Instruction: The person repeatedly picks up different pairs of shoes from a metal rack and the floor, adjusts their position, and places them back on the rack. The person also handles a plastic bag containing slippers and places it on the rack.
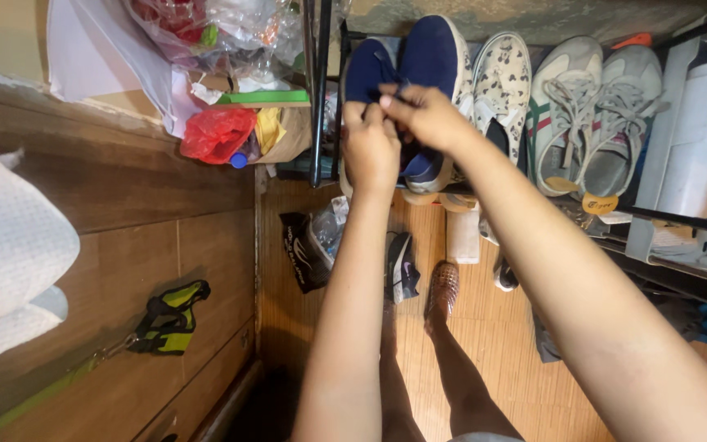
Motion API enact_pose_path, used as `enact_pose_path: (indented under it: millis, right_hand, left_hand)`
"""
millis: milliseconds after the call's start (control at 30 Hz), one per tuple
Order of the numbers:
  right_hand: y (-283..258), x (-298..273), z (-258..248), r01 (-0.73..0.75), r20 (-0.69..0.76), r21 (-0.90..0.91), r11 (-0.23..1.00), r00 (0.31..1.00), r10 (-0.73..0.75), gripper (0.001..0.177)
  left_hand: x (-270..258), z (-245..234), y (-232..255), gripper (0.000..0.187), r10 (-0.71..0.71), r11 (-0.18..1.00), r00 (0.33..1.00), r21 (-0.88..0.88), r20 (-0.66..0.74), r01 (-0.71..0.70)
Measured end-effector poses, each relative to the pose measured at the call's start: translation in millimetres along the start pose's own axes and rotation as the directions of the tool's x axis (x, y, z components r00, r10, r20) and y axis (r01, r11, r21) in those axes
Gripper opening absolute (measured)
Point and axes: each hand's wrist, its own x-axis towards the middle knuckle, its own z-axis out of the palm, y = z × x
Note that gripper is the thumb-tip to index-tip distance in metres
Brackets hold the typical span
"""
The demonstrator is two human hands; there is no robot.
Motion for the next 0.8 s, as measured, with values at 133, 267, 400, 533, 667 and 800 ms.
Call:
enact_pose_path:
  millis: [133,267,400,533,667,800]
  right_hand:
    - [-16,-8,1,0.282,-0.127,-0.400,0.872,0.925,-0.357,0.025]
    - [-30,-17,10,0.477,-0.149,-0.497,0.725,0.776,-0.613,0.024]
    - [-35,-19,9,0.430,-0.127,-0.429,0.794,0.842,-0.525,0.026]
    - [-34,-15,2,0.348,-0.141,-0.487,0.801,0.874,-0.466,0.033]
    - [-28,-16,2,0.396,-0.191,-0.472,0.788,0.827,-0.530,0.029]
    - [-29,-13,4,0.457,-0.250,-0.401,0.794,0.779,-0.575,0.020]
  left_hand:
    - [-1,-2,4,0.015,0.001,0.997,0.998,-0.081,-0.066,-0.006]
    - [7,4,7,0.022,-0.080,0.994,0.996,-0.072,-0.030,0.078]
    - [3,4,0,0.023,-0.011,1.000,1.000,0.006,-0.022,0.011]
    - [2,1,-1,0.025,0.000,0.991,1.000,-0.131,-0.010,-0.002]
    - [10,8,5,0.020,-0.023,0.996,1.000,-0.083,-0.017,0.022]
    - [18,18,8,0.022,-0.117,0.993,0.983,0.006,0.141,0.117]
